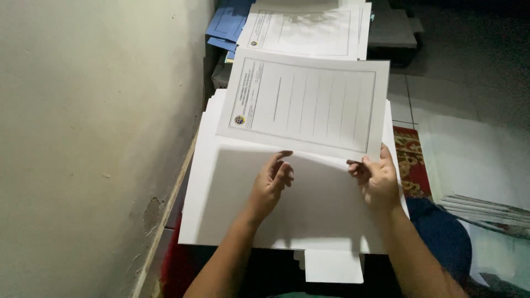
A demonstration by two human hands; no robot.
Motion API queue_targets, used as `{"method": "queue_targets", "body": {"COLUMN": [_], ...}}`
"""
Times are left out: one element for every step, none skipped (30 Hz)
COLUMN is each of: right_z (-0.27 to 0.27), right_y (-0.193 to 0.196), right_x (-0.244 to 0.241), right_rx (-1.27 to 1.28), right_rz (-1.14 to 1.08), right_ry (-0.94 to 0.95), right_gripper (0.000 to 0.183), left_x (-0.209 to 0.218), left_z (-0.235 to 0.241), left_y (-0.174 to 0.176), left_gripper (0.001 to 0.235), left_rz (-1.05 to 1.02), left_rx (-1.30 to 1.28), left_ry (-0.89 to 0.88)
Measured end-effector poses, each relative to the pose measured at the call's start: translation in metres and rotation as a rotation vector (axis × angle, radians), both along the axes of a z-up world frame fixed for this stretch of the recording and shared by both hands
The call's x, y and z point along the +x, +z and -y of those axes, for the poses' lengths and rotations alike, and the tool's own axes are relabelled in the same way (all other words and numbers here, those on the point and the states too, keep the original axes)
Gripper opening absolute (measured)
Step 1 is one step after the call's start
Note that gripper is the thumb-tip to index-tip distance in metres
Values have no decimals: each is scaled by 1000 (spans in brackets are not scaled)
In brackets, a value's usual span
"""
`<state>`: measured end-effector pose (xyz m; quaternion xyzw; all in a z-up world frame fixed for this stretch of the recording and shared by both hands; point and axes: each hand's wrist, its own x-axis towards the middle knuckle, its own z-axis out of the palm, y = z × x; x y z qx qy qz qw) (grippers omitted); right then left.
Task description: Folding large white paper sheets and smoothing the creases by hand on the floor.
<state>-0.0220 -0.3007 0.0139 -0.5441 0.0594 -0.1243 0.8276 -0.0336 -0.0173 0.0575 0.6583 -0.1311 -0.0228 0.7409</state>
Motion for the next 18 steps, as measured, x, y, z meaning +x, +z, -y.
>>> {"method": "queue_targets", "body": {"right_z": [0,0,0,2,4,6,6,5,3,-1,-4,-6,-8,-9,-11,-10,-11,-11], "right_y": [3,7,10,12,13,14,20,25,31,35,39,42,49,56,64,69,73,77], "right_x": [19,39,60,86,112,138,158,179,204,225,245,264,274,284,294,298,301,303], "right_rx": [1,-7,-14,-13,-14,-14,-15,-58,-99,-96,-134,-172,-171,-179,-187,-187,-266,-345], "right_rz": [-4,33,68,63,97,131,122,143,172,170,171,173,170,67,-35,-37,-82,-126], "right_ry": [5,-21,-47,-41,-69,-97,-92,-103,-113,-107,-129,-152,-149,-116,-83,-80,-69,-58], "right_gripper": [39,40,41,41,46,51,51,53,56,56,53,49,49,56,62,62,48,37], "left_x": [2,4,6,4,1,-1,-2,-4,-2,-1,-1,-2,-2,-2,-3,-2,-2,-3], "left_z": [-1,-2,-3,-1,0,1,1,1,1,0,0,0,-2,-4,-6,-6,-6,-6], "left_y": [-15,-31,-46,-46,-47,-48,-48,-47,-46,-47,-47,-48,-36,-25,-13,-13,-14,-15], "left_gripper": [61,51,45,45,34,27,27,26,25,25,24,24,24,24,25,25,25,26], "left_rz": [-4,-37,-71,-77,-28,21,11,30,55,52,33,13,10,-19,-47,-50,-41,-33], "left_rx": [1,86,171,172,204,236,236,256,279,281,268,254,255,288,321,321,319,317], "left_ry": [5,28,51,56,54,52,55,60,67,73,69,64,66,27,-13,-11,-13,-14]}}
